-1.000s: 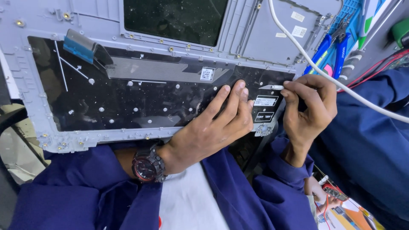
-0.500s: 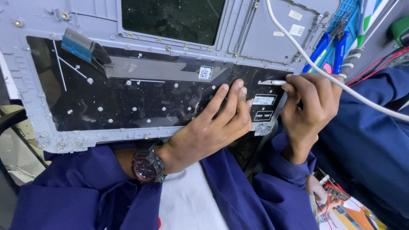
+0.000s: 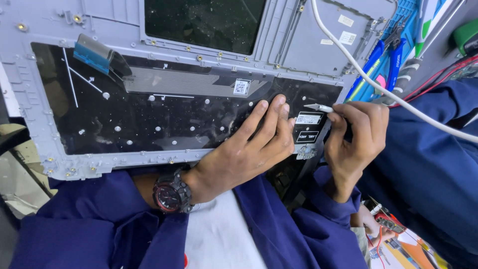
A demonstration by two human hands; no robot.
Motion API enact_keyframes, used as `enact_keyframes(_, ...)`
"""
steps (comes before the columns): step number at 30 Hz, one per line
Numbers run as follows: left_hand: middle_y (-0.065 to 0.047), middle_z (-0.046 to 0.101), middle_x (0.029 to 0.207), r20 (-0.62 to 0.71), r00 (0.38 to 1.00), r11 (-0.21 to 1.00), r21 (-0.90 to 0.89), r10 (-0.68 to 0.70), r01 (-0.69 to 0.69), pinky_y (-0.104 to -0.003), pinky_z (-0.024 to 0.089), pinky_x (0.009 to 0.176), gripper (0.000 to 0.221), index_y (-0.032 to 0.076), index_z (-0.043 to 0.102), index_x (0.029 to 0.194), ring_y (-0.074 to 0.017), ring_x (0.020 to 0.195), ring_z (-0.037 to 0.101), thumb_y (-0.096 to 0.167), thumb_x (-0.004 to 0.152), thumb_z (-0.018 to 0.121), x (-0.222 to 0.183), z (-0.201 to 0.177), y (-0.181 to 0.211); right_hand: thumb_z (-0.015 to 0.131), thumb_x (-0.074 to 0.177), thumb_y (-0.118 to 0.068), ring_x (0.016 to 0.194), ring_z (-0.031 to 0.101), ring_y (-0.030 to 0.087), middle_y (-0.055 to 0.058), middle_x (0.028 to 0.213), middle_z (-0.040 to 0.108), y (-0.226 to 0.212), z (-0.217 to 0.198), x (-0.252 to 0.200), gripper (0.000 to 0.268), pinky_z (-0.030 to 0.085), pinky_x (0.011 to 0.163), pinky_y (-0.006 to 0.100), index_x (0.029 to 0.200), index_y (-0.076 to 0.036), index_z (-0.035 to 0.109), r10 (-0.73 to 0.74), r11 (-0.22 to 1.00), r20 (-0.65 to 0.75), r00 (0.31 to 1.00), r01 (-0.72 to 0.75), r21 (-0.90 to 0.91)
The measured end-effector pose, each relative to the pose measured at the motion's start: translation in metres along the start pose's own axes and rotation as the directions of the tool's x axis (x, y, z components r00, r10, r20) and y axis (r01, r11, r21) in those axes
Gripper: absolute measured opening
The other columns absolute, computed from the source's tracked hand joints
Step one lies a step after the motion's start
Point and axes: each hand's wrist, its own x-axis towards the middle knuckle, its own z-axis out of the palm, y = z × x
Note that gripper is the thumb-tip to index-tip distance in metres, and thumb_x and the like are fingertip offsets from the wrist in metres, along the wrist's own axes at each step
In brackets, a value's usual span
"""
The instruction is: Cleaning the internal keyboard tray of a laptop and then reassembling the keyboard assembly.
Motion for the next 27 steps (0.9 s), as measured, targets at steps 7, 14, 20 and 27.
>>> enact_keyframes(7,-0.013,0.063,0.135,-0.009,1.000,1.000,0.017,-0.007,0.007,-0.042,0.042,0.120,0.016,0.008,0.060,0.130,-0.0310,0.133,0.058,0.014,0.116,0.056,0.001,-0.001,-0.001,0.060,0.113,-0.011,0.091,0.057,0.036,0.022,0.099,0.054,0.017,0.004,0.007,0.024,0.047,0.083,0.045,0.104,0.010,0.068,-0.008,0.996,-0.010,1.000,0.009,0.093)
enact_keyframes(14,-0.011,0.065,0.132,-0.025,1.000,1.000,0.018,0.000,0.000,-0.043,0.041,0.120,0.016,0.009,0.061,0.129,-0.0307,0.132,0.059,0.017,0.117,0.055,0.001,-0.001,-0.001,0.069,0.111,-0.005,0.092,0.056,0.037,0.022,0.096,0.063,0.029,-0.003,0.028,0.018,0.044,0.088,0.048,0.101,0.009,0.071,-0.106,0.981,0.054,0.993,0.095,0.172)
enact_keyframes(20,-0.012,0.064,0.135,0.013,0.999,0.999,0.022,0.030,-0.030,-0.045,0.040,0.120,0.020,0.008,0.059,0.130,-0.0331,0.134,0.056,0.015,0.116,0.047,0.000,-0.002,-0.002,0.055,0.114,-0.027,0.083,0.052,0.031,0.022,0.090,0.052,0.027,0.007,0.019,0.039,0.047,0.084,0.043,0.095,0.007,0.058,0.047,0.951,-0.179,0.983,0.011,0.310)
enact_keyframes(27,-0.011,0.064,0.131,-0.043,0.999,1.000,0.011,-0.018,0.018,-0.041,0.044,0.118,0.017,0.009,0.061,0.130,-0.0279,0.130,0.061,0.020,0.117,0.058,0.002,0.002,0.000,0.064,0.112,-0.005,0.090,0.050,0.038,0.024,0.093,0.056,0.021,-0.004,0.012,0.021,0.045,0.090,0.050,0.099,0.011,0.064,-0.060,0.993,-0.027,0.998,0.063,0.100)
